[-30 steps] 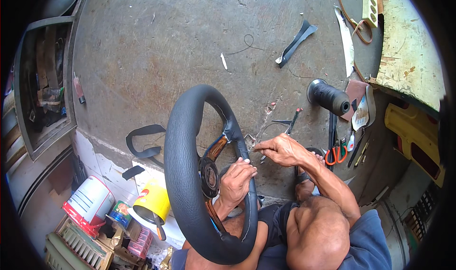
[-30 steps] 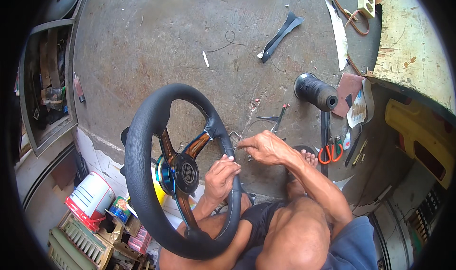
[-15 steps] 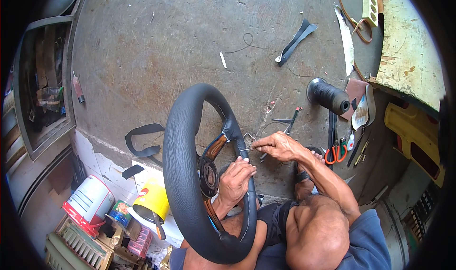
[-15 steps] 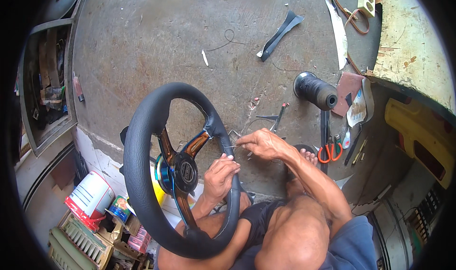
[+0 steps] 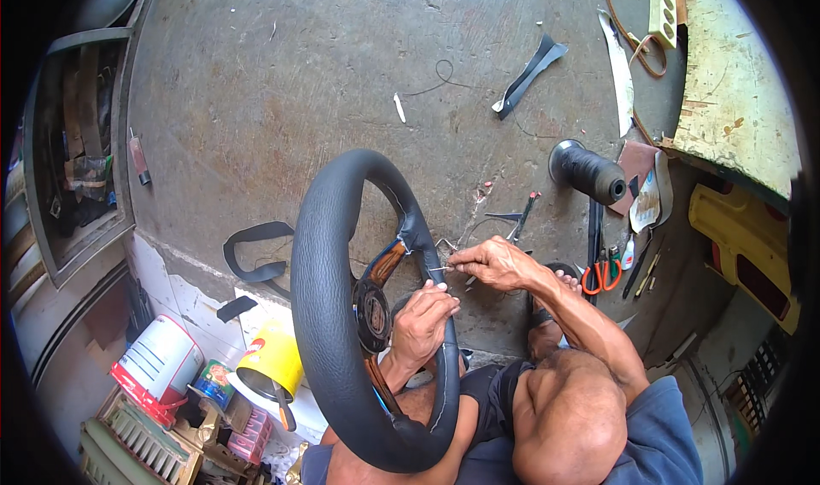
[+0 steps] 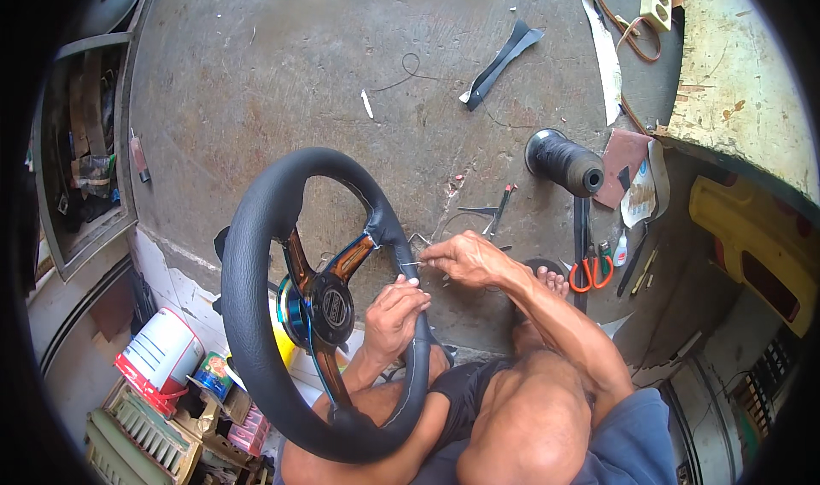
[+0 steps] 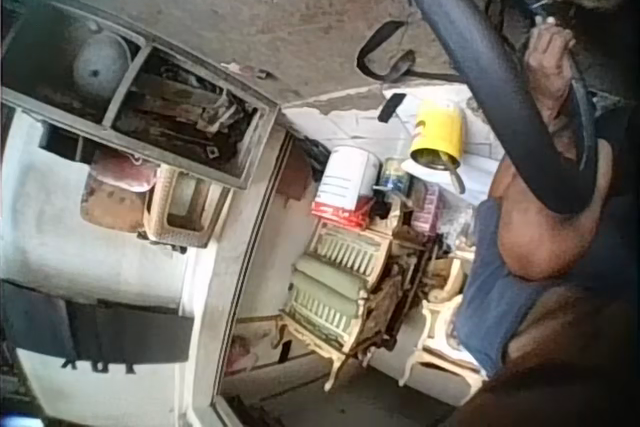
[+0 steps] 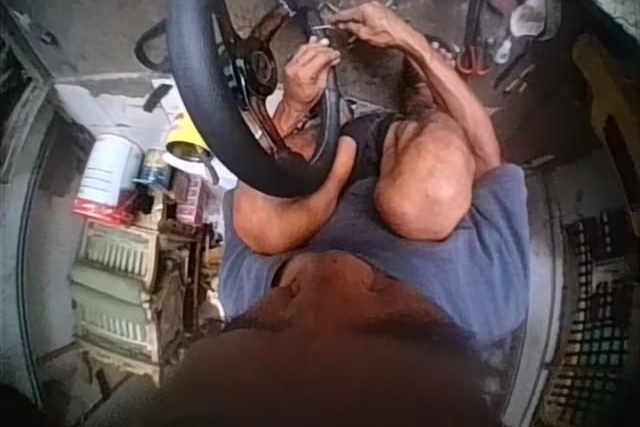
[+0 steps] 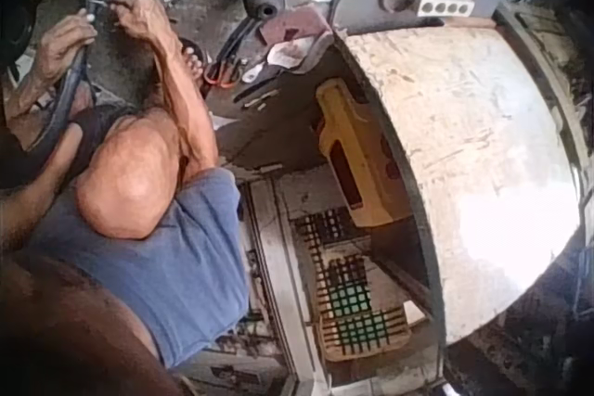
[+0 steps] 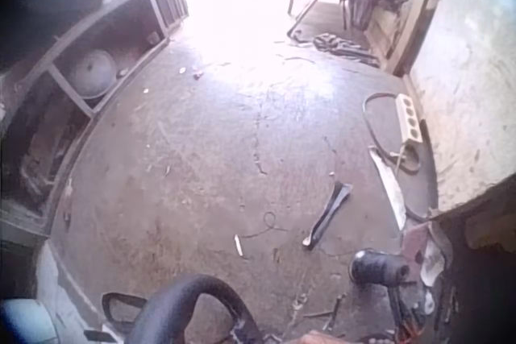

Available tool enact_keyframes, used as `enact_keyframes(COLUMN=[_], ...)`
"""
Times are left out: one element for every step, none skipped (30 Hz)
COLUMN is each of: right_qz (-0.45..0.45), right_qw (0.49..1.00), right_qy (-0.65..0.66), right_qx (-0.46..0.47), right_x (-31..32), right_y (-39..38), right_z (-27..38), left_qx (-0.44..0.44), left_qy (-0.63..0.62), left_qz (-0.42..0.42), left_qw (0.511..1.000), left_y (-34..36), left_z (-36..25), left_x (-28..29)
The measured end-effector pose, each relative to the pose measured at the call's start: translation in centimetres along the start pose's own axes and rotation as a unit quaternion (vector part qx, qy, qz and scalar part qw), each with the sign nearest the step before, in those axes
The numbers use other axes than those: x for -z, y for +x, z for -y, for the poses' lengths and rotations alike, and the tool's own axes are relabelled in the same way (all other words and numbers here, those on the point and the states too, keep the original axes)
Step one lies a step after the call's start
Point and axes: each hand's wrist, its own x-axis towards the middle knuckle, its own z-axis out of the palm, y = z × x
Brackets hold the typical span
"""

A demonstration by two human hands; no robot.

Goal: The person wraps leather onto the rim of a steering wheel, uses a needle and thread to stitch the leather edges together, and uses shears to trim excess material.

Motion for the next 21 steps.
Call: enact_keyframes(right_qz=[-0.004, -0.005, -0.005, -0.004, -0.005, 0.002, 0.009, 0.01, 0.002, -0.005, -0.006, -0.004, -0.002, -0.002, -0.014, -0.026, -0.027, -0.023, -0.018, -0.019, -0.065], right_qw=[1.0, 1.0, 1.0, 1.0, 1.0, 1.0, 0.999, 0.999, 1.0, 0.999, 1.0, 0.999, 0.999, 0.999, 0.999, 0.998, 0.998, 0.999, 1.0, 1.0, 0.996], right_qy=[-0.006, -0.006, -0.015, -0.023, -0.022, -0.026, -0.03, -0.03, -0.03, -0.03, -0.03, -0.034, -0.038, -0.038, -0.037, -0.036, -0.035, -0.029, -0.023, -0.024, -0.035], right_qx=[0.001, 0.001, 0.001, 0.002, 0.001, -0.003, -0.008, -0.008, 0.001, 0.009, 0.009, 0.015, 0.021, 0.022, 0.037, 0.052, 0.053, 0.024, -0.005, -0.003, 0.046], right_x=[0.0, 0.0, -0.1, -0.2, -0.2, -0.1, -0.1, -0.3, -0.4, -0.5, -0.5, -0.5, -0.5, -0.6, -0.8, -1.0, -1.0, -0.7, -0.5, -0.6, -0.8], right_y=[0.0, 0.0, 0.1, 0.2, 0.2, 0.3, 0.4, 0.6, 0.6, 0.5, 0.6, 0.7, 0.8, 0.8, 0.9, 0.8, 0.5, 0.1, -0.1, -0.2, -0.1], right_z=[0.1, 0.0, 0.0, 0.0, 0.1, 0.4, 0.6, 0.5, 0.4, 0.3, 0.4, 0.4, 0.4, 0.2, 0.1, 0.1, 0.2, 0.7, 1.0, 0.6, -0.1], left_qx=[-0.004, -0.008, -0.008, -0.008, -0.008, -0.007, -0.008, -0.008, -0.008, -0.008, -0.009, -0.009, -0.011, -0.013, -0.014, -0.012, -0.011, -0.013, -0.011, -0.009, -0.01], left_qy=[-0.003, -0.005, -0.005, -0.003, -0.002, -0.001, 0.002, 0.005, 0.005, 0.003, 0.002, 0.003, 0.007, 0.01, 0.011, 0.012, 0.012, 0.014, 0.016, 0.018, 0.018], left_qz=[0.002, 0.005, 0.006, 0.007, 0.008, 0.008, 0.008, 0.008, 0.008, 0.01, 0.012, 0.012, 0.014, 0.017, 0.018, 0.017, 0.017, 0.016, 0.019, 0.021, 0.02], left_qw=[1.0, 1.0, 1.0, 1.0, 1.0, 1.0, 1.0, 1.0, 1.0, 1.0, 1.0, 1.0, 1.0, 1.0, 1.0, 1.0, 1.0, 1.0, 1.0, 1.0, 1.0], left_y=[0.0, 0.1, 0.1, 0.1, 0.2, 0.1, 0.1, 0.1, 0.1, 0.1, 0.1, 0.2, 0.2, 0.3, 0.3, 0.2, 0.2, 0.2, 0.2, 0.2, 0.4], left_z=[0.0, 0.0, 0.0, -0.1, -0.1, 0.0, 0.0, 0.1, 0.0, 0.0, 0.0, -0.1, -0.1, -0.2, -0.2, -0.2, -0.2, -0.2, -0.3, -0.3, -0.3], left_x=[0.0, 0.0, 0.0, 0.1, 0.1, 0.1, 0.1, 0.1, 0.1, 0.1, 0.1, 0.1, 0.1, 0.2, 0.2, 0.3, 0.3, 0.3, 0.3, 0.2, 0.2])
